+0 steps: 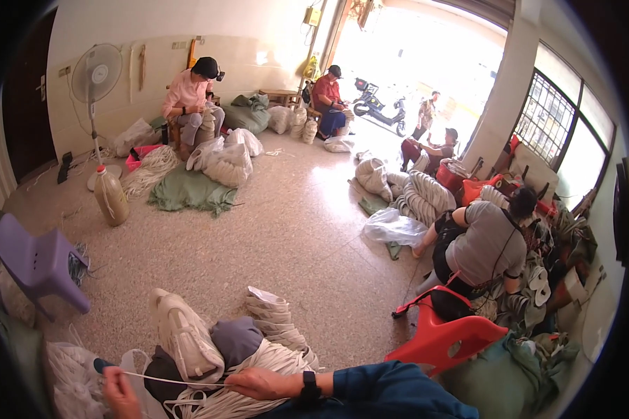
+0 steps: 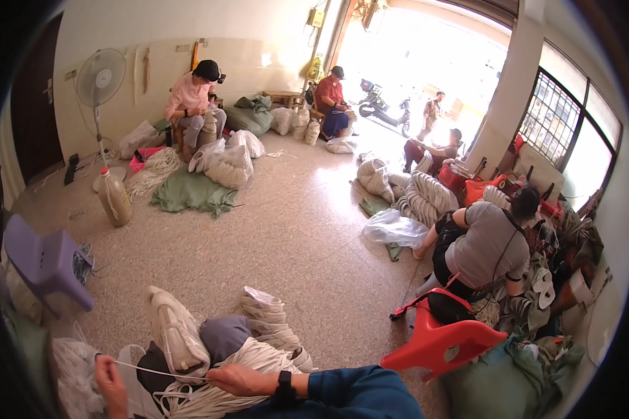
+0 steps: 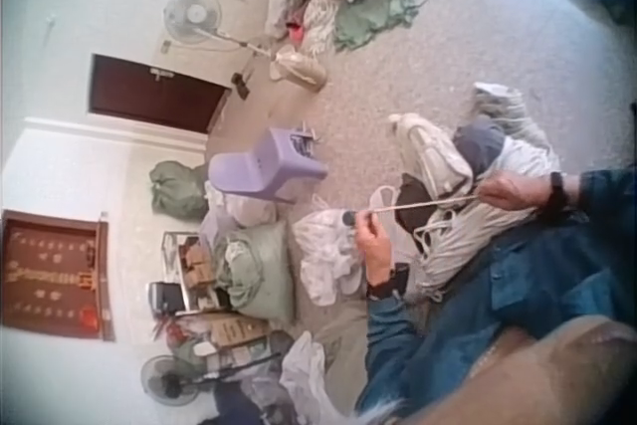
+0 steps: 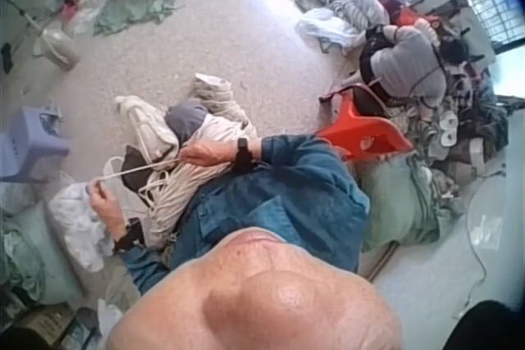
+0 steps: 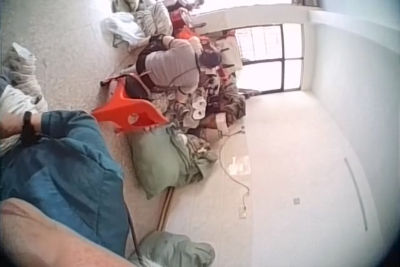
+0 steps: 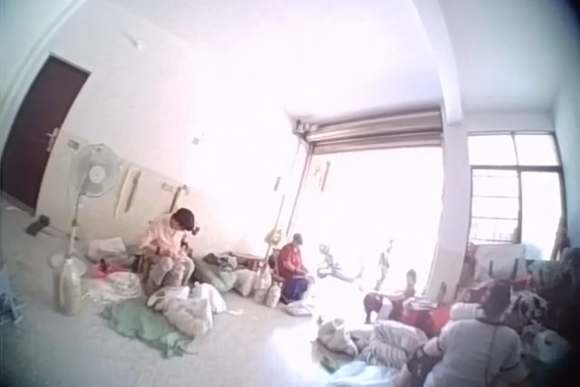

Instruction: Threading long white shoelaces through shoe uppers and organizing the bundle.

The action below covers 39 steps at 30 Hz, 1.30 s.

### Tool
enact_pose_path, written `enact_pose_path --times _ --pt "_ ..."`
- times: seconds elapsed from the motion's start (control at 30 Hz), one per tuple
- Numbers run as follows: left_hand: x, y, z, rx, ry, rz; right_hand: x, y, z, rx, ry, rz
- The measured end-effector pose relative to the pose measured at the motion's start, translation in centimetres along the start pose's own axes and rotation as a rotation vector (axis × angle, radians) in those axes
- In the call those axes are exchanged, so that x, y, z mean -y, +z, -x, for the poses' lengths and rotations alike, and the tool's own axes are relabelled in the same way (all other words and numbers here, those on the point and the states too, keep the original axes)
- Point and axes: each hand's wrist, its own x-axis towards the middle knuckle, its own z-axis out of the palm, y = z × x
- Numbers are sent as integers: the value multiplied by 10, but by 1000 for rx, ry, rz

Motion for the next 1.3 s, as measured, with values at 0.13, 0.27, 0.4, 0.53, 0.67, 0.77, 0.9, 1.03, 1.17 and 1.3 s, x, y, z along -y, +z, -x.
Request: enact_pose_path --times 0.13,0.27,0.4,0.53,0.67,0.77,0.9,1.03,1.17,1.3 --pt "39 -42 -15 -163 69 67 16 -26 -1 -104 -25 -197" --pt "73 -71 -32 -226 93 -71 29 -60 -6 40 90 -428" --pt "62 -127 -77 -329 270 -216 42 -86 -9 4 113 -609" --pt "64 -167 -109 -544 386 -233 57 -115 -8 -65 114 -833" --pt "25 -134 -98 -390 292 -233 44 -142 4 -342 -10 -1256" --pt "28 -89 -71 -132 129 -291 34 -155 11 -461 -130 -1400" --pt "28 -31 -25 94 -15 -10 15 -168 23 -600 -157 -1567" --pt "38 -15 -3 284 -50 -62 -14 -182 35 -707 -147 -1641" --pt "32 -31 7 389 -315 188 -47 -200 53 -933 -40 -1571" --pt "-18 -60 1 180 -432 442 -80 -206 80 -1130 111 -1379"
